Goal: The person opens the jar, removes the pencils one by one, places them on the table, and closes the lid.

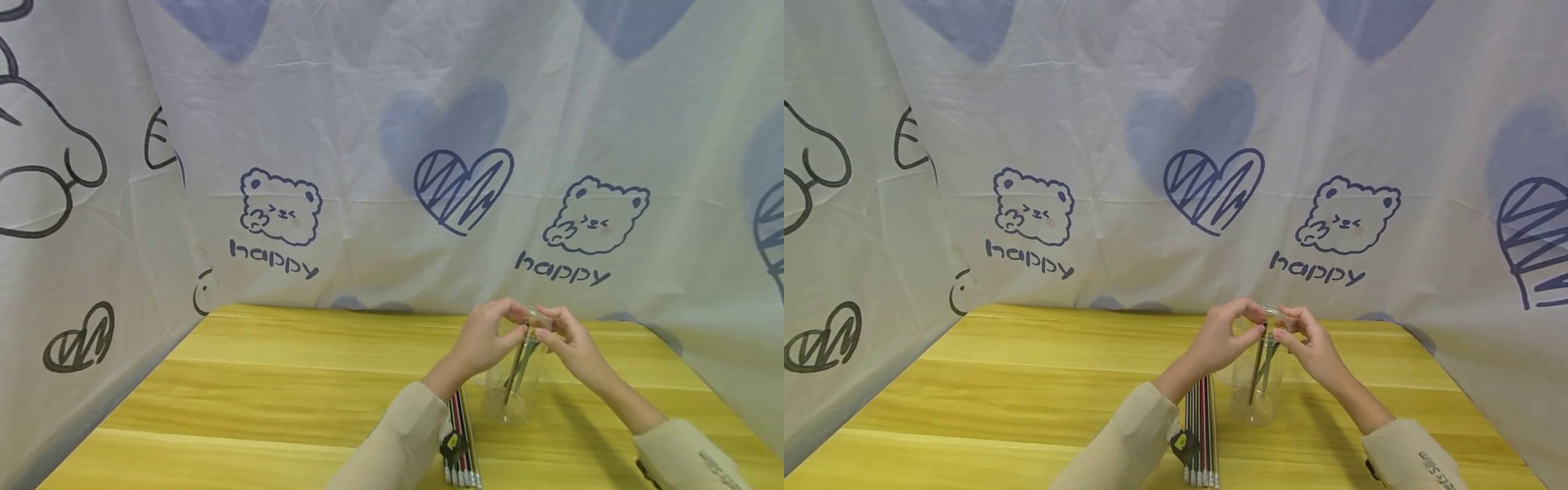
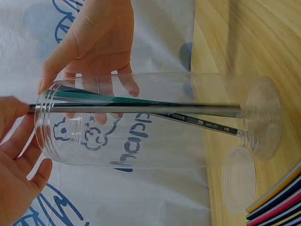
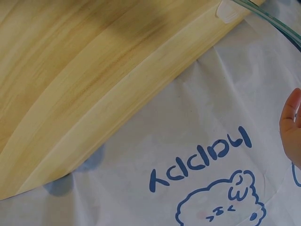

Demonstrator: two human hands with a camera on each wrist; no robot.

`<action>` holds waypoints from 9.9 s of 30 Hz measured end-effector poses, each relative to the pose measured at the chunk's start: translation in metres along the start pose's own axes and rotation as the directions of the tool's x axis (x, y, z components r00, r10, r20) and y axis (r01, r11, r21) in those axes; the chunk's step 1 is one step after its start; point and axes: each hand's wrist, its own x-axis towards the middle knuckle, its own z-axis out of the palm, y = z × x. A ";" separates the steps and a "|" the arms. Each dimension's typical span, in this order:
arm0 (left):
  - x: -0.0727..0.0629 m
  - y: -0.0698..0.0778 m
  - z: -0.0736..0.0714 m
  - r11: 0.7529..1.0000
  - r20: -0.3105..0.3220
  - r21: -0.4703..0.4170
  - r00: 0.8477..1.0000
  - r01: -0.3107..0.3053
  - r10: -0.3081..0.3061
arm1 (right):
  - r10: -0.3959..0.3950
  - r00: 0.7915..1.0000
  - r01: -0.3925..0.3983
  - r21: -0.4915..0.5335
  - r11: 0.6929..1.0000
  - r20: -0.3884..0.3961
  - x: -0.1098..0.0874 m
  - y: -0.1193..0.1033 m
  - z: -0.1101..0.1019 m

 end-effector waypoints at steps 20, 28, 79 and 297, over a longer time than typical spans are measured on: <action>0.006 0.004 0.000 0.983 -0.372 -0.168 0.928 -0.073 0.005 | 0.013 1.000 -0.013 -0.013 1.000 -0.012 -0.001 -0.001 0.002; 0.007 0.027 -0.018 0.964 -0.485 -0.219 0.874 -0.149 0.025 | 0.015 1.000 -0.015 -0.006 1.000 -0.028 -0.002 -0.001 0.004; 0.009 0.002 -0.051 0.938 -0.751 -0.331 0.631 -0.100 -0.197 | -0.027 0.999 0.027 0.013 1.000 -0.032 -0.002 0.000 0.005; -0.041 -0.056 -0.017 0.791 0.157 0.075 0.776 0.607 -0.611 | -0.065 0.996 0.064 -0.020 0.998 -0.063 -0.008 0.001 -0.002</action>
